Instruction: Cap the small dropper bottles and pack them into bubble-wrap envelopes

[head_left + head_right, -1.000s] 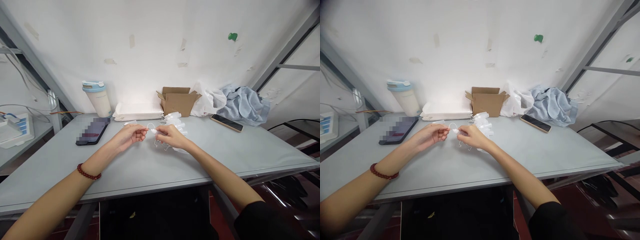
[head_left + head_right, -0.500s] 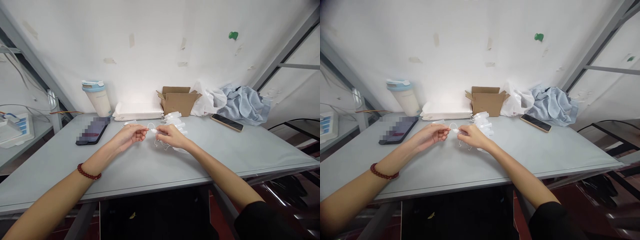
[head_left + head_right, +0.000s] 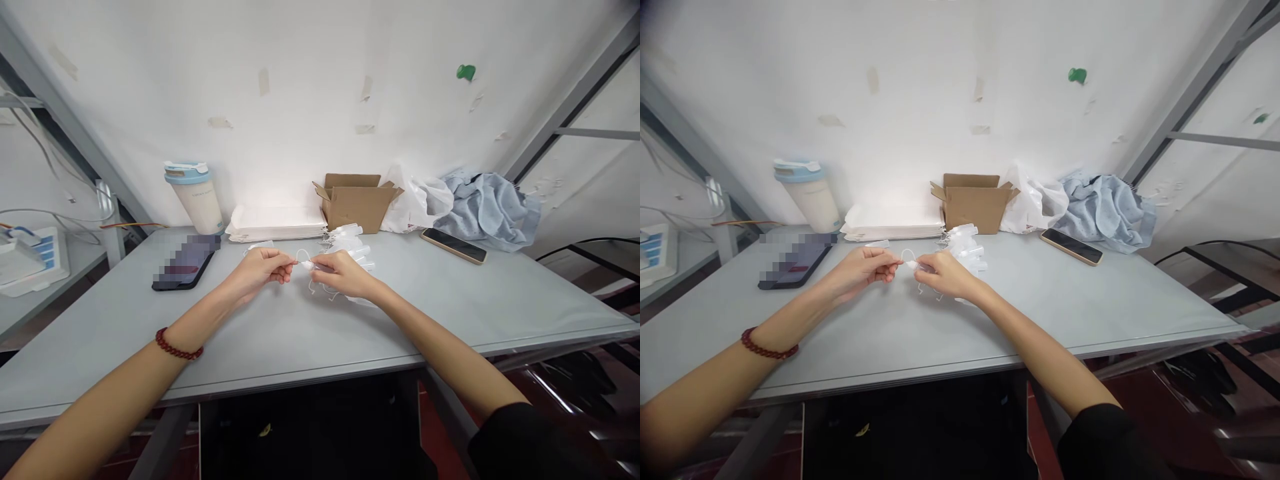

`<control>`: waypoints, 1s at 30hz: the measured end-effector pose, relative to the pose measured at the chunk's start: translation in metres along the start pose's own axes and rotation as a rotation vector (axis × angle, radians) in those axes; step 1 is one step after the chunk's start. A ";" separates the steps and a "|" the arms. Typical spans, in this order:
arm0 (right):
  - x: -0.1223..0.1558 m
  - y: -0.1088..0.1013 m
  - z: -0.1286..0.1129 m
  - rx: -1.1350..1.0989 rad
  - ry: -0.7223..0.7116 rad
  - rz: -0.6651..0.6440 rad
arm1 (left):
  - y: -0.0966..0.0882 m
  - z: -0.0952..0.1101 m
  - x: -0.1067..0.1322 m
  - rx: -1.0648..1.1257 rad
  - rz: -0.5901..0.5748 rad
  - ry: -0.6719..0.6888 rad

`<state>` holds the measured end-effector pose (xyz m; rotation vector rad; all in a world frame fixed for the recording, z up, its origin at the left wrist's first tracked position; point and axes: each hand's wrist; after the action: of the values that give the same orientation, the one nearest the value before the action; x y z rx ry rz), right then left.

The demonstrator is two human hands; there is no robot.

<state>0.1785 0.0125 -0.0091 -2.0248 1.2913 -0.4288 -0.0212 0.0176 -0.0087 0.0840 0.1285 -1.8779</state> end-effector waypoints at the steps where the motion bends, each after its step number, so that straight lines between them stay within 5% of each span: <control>1: 0.000 0.000 0.000 0.005 0.001 -0.002 | -0.001 -0.001 0.000 -0.008 -0.001 -0.001; 30: -0.008 0.015 0.018 0.094 -0.049 -0.002 | 0.003 -0.007 0.001 -0.032 -0.035 -0.034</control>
<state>0.1758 0.0223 -0.0314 -1.9464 1.2175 -0.4300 -0.0184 0.0164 -0.0162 0.0282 0.1376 -1.9104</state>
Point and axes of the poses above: each hand's wrist, its own x-axis away from the middle knuckle, its own y-axis out of the palm, z = x × y, and after that the axes turned 14 degrees about y, right-handed
